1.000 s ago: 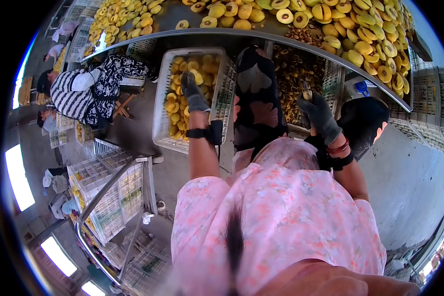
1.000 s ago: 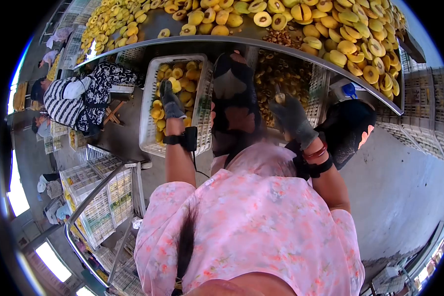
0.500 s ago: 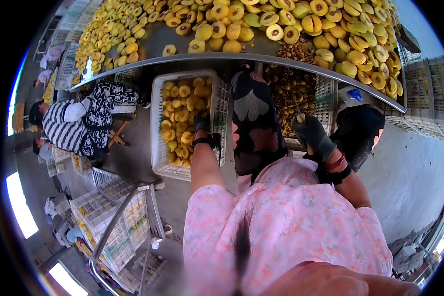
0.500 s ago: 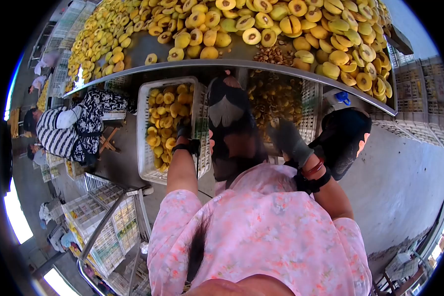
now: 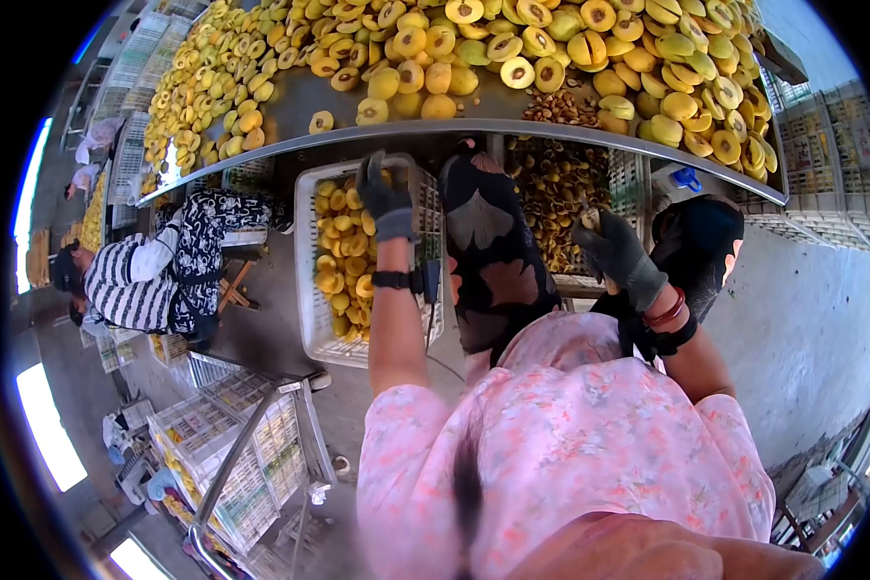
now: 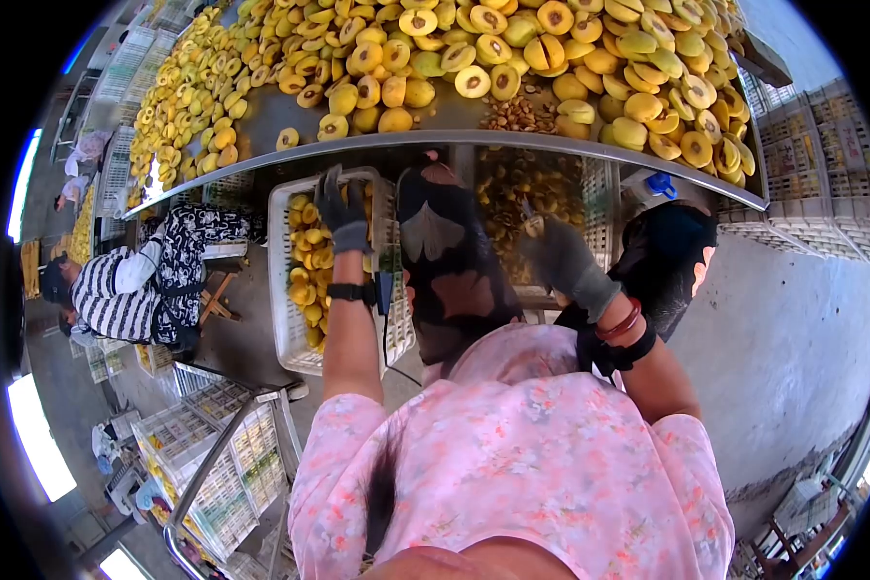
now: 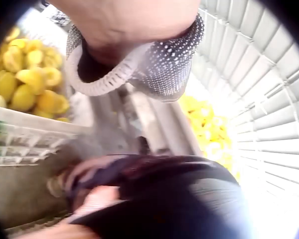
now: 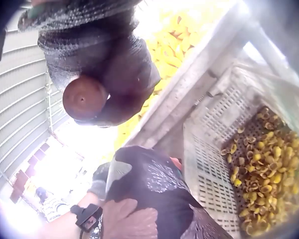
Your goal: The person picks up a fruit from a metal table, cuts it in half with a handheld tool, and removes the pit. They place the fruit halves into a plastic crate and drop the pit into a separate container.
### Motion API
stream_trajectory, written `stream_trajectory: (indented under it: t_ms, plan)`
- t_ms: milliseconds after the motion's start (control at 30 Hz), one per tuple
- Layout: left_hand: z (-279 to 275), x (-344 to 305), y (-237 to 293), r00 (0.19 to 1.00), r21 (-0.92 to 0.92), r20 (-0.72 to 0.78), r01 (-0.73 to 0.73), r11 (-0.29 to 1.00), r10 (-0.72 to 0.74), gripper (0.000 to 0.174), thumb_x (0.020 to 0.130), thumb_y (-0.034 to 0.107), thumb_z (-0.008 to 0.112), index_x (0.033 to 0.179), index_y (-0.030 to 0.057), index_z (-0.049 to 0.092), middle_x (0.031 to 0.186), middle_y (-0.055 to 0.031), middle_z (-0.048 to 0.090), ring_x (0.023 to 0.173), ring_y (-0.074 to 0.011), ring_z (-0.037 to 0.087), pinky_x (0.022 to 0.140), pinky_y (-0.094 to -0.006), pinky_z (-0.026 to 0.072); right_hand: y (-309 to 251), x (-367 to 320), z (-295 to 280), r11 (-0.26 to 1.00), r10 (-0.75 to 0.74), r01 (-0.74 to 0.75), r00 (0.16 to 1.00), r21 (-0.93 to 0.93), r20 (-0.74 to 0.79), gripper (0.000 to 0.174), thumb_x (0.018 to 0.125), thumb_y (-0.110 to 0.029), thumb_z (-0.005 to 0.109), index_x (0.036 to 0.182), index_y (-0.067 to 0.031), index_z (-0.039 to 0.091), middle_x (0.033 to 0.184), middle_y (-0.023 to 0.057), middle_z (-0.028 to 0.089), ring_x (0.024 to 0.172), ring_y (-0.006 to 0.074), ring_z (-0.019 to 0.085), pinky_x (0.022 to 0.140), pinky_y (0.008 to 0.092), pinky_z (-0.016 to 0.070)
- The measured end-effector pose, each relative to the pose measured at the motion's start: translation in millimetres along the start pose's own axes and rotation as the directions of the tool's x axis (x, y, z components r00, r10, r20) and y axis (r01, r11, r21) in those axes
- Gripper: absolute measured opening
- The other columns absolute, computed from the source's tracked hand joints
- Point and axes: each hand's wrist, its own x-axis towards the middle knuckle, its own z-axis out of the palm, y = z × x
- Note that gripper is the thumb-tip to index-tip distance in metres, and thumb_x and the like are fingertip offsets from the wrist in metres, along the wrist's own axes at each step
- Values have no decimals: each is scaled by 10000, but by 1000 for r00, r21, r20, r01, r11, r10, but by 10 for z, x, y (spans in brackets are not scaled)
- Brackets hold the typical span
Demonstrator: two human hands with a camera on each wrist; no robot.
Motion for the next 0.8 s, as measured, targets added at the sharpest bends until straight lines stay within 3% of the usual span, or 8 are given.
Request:
stream_trajectory:
  t_ms: [133, 233, 333, 467, 567, 633, 733, 800]
  plan:
    - [384, 914, 478, 967, 15, 143, -216, 976, 212, 589, 794, 358, 652, 1275, 89, 446, 1267, -190, 490, 1134, -364, 491, 930, -446, 406, -623, -212, -124, 923, -125, 153, 987, 354, -99, 206, 873, -236, 582, 875, -33, 549, 654, -8, 537, 522, 84, 502, 469, 264, 403]
    - [736, 1299, 679, 835, 273, 549, -141, 952, -33, 743, 751, 422, 676, 1352, 119, 363, 1326, -184, 450, 1157, -368, 492, 933, -447, 424, -895, -299, -324, 794, -606, 598, 760, -111, -237, 255, 889, -291, 573, 950, -43, 566, 707, -23, 547, 579, 57, 506, 470, 223, 382]
    - [943, 1493, 812, 675, 442, 699, -153, 884, -233, 832, 729, 437, 683, 1400, 145, 287, 1366, -173, 414, 1151, -369, 505, 935, -448, 436, -1195, -678, -592, 926, -348, 371, 913, 76, -213, 326, 922, -339, 509, 997, -23, 547, 804, 52, 577, 706, 127, 535, 666, 254, 429]
    - [1080, 1505, 784, 686, 381, 691, -78, 921, -228, 708, 736, 368, 626, 1366, 177, 366, 1379, -112, 408, 1152, -298, 525, 904, -417, 460, -1534, -997, -725, 431, -632, 699, 685, 571, -362, 352, 905, -422, 473, 971, -87, 560, 761, 34, 520, 612, 142, 497, 528, 278, 439]
    - [1102, 1365, 774, 787, -185, 614, 214, 959, -57, 623, 695, 280, 690, 1243, 96, 458, 1249, -158, 496, 1089, -294, 547, 911, -367, 452, -1670, -1169, -782, 172, -753, 699, 547, 694, -365, 353, 899, -431, 471, 962, -95, 562, 756, 37, 512, 599, 151, 495, 505, 287, 446]
    - [1066, 1203, 921, 875, -487, 484, 279, 828, -11, 535, 700, 116, 716, 1166, 56, 460, 1119, -164, 538, 949, -282, 603, 793, -351, 520, -1688, -1218, -822, 154, -779, 663, 538, 733, -322, 347, 898, -419, 478, 960, -87, 559, 762, 44, 517, 610, 156, 503, 518, 290, 450]
    - [430, 1030, 1602, 726, -647, 665, 677, 350, -176, 487, 783, 48, 665, 1197, 60, 410, 1009, -128, 589, 720, -218, 643, 561, -285, 535, -1649, -1281, -827, 141, -793, 626, 535, 767, -291, 338, 897, -402, 488, 958, -76, 556, 770, 55, 525, 626, 163, 516, 536, 294, 456]
    - [283, 818, 1750, 776, -729, 620, 624, 281, -117, 532, 794, 2, 638, 1243, 79, 362, 993, -136, 591, 725, -226, 649, 566, -304, 555, -1628, -1333, -783, 131, -803, 602, 530, 787, -272, 333, 896, -390, 495, 956, -68, 554, 776, 62, 531, 636, 169, 524, 548, 297, 460]
